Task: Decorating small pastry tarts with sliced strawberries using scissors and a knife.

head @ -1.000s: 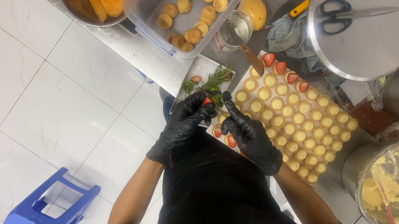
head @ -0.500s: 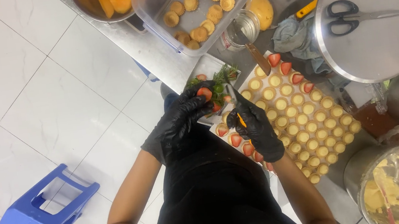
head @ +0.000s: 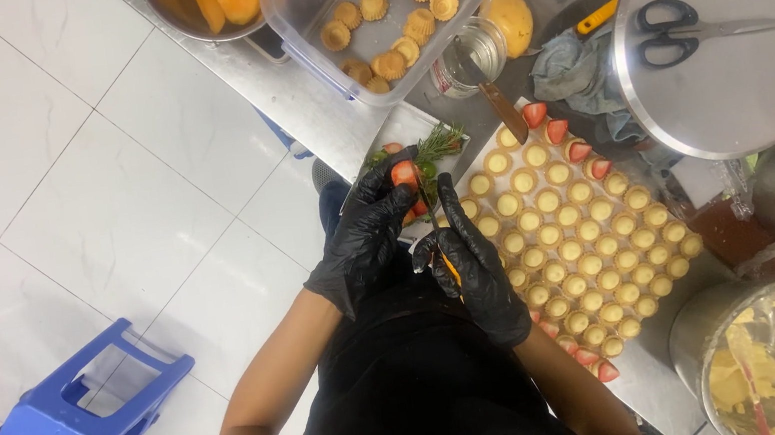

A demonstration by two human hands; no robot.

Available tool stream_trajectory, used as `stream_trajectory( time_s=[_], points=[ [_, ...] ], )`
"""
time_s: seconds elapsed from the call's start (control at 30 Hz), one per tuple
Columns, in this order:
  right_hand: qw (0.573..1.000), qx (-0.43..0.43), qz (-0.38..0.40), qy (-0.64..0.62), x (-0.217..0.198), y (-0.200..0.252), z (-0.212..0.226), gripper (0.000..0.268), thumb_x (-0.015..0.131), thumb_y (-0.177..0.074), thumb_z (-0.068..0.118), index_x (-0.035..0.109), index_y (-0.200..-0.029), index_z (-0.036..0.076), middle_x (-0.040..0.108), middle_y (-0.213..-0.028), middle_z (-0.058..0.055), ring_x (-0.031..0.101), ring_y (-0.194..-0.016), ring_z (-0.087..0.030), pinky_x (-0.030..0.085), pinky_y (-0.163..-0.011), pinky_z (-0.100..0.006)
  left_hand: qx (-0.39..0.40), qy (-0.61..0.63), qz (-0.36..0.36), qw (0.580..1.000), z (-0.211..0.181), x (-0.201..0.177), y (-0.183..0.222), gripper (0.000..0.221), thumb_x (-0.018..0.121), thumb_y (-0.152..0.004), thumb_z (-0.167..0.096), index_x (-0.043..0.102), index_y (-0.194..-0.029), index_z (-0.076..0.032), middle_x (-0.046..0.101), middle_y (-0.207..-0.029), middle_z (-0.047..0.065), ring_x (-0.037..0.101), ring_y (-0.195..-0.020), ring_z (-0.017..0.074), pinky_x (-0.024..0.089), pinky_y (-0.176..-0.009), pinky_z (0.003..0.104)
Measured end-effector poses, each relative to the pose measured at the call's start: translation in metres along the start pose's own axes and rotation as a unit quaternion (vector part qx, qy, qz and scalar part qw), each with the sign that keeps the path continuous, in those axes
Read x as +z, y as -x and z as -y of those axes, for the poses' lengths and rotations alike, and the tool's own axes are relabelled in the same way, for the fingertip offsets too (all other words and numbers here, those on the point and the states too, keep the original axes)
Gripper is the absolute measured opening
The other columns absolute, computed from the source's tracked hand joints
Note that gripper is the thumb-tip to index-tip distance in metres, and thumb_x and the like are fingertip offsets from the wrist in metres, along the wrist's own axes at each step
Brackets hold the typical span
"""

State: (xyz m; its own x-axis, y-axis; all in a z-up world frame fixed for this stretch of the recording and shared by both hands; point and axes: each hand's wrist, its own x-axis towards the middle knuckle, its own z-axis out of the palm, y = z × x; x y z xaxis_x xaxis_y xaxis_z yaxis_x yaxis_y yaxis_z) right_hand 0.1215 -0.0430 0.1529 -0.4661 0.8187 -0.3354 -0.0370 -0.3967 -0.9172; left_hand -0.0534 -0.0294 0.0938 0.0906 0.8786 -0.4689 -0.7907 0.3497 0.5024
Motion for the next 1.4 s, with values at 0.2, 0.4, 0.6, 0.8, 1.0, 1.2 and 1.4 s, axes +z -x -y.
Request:
stream_trajectory(
  time_s=[0.2, 0.4, 0.6, 0.8, 1.0, 1.2, 1.4],
  points=[
    [1.000, -0.001, 0.016, 0.024, -0.005, 0.003, 0.000, 0.068, 0.044, -0.107, 0.014, 0.014, -0.168, 0.012, 0.065, -0.083, -0.003, 0.044, -0.059, -0.002, 0.037, -0.055, -0.018, 0.019, -0.044, 0.019, 0.999, -0.010, 0.005, 0.001, 0.055, 0.070, -0.089, 0.003, 0.058, -0.142, -0.001, 0.061, -0.133, 0.007, 0.059, -0.120, 0.0139, 0.052, -0.105, 0.026],
    [0.995, -0.077, 0.025, 0.053, -0.017, -0.010, -0.027, 0.073, 0.046, -0.103, 0.000, 0.016, -0.169, 0.010, 0.064, -0.083, -0.003, 0.056, -0.072, -0.007, 0.047, -0.067, -0.020, 0.068, -0.128, -0.020, 0.989, 0.004, 0.002, 0.002, 0.048, 0.075, -0.084, 0.005, 0.067, -0.131, 0.002, 0.071, -0.113, 0.010, 0.068, -0.102, 0.0180, 0.059, -0.095, 0.032],
    [0.994, -0.101, 0.025, 0.018, -0.022, -0.023, -0.048, 0.062, 0.046, -0.109, 0.002, 0.025, -0.167, 0.007, 0.065, -0.086, -0.005, 0.055, -0.071, -0.008, 0.044, -0.064, -0.021, 0.070, -0.172, 0.017, 0.982, -0.012, 0.021, 0.011, 0.047, 0.076, -0.086, 0.003, 0.067, -0.132, 0.000, 0.074, -0.118, 0.008, 0.069, -0.105, 0.0138, 0.058, -0.096, 0.029],
    [0.996, -0.083, 0.037, 0.026, -0.015, -0.025, -0.039, 0.076, 0.050, -0.100, -0.003, 0.018, -0.168, 0.011, 0.063, -0.080, -0.004, 0.050, -0.064, -0.004, 0.041, -0.058, -0.020, 0.103, -0.268, -0.023, 0.958, -0.028, 0.020, 0.010, 0.046, 0.076, -0.088, -0.006, 0.067, -0.132, -0.003, 0.077, -0.115, 0.007, 0.070, -0.104, 0.0125, 0.058, -0.097, 0.028],
    [0.998, -0.040, 0.014, 0.041, -0.019, -0.037, -0.034, 0.077, 0.045, -0.101, -0.002, 0.019, -0.171, 0.016, 0.058, -0.091, -0.002, 0.046, -0.067, -0.002, 0.041, -0.058, -0.017, 0.029, -0.253, -0.035, 0.966, -0.023, 0.014, 0.003, 0.041, 0.075, -0.090, -0.013, 0.069, -0.129, -0.003, 0.075, -0.114, 0.007, 0.069, -0.102, 0.0133, 0.058, -0.093, 0.026],
    [0.985, 0.052, 0.022, -0.161, -0.018, -0.039, -0.027, 0.063, 0.047, -0.110, 0.027, 0.026, -0.168, 0.019, 0.063, -0.093, -0.002, 0.048, -0.059, -0.002, 0.037, -0.047, -0.016, -0.028, -0.126, -0.064, 0.990, -0.024, 0.013, -0.003, 0.039, 0.067, -0.096, -0.010, 0.066, -0.133, 0.001, 0.071, -0.119, 0.011, 0.070, -0.104, 0.0170, 0.061, -0.094, 0.031],
    [0.985, 0.072, 0.080, -0.135, -0.013, -0.036, 0.005, 0.068, 0.047, -0.105, 0.042, 0.019, -0.165, 0.027, 0.066, -0.090, -0.006, 0.048, -0.054, -0.002, 0.036, -0.045, -0.015, -0.044, -0.097, -0.024, 0.994, -0.025, 0.007, -0.005, 0.041, 0.064, -0.095, -0.006, 0.061, -0.136, -0.001, 0.070, -0.120, 0.008, 0.070, -0.105, 0.0162, 0.061, -0.094, 0.030]
  ],
)
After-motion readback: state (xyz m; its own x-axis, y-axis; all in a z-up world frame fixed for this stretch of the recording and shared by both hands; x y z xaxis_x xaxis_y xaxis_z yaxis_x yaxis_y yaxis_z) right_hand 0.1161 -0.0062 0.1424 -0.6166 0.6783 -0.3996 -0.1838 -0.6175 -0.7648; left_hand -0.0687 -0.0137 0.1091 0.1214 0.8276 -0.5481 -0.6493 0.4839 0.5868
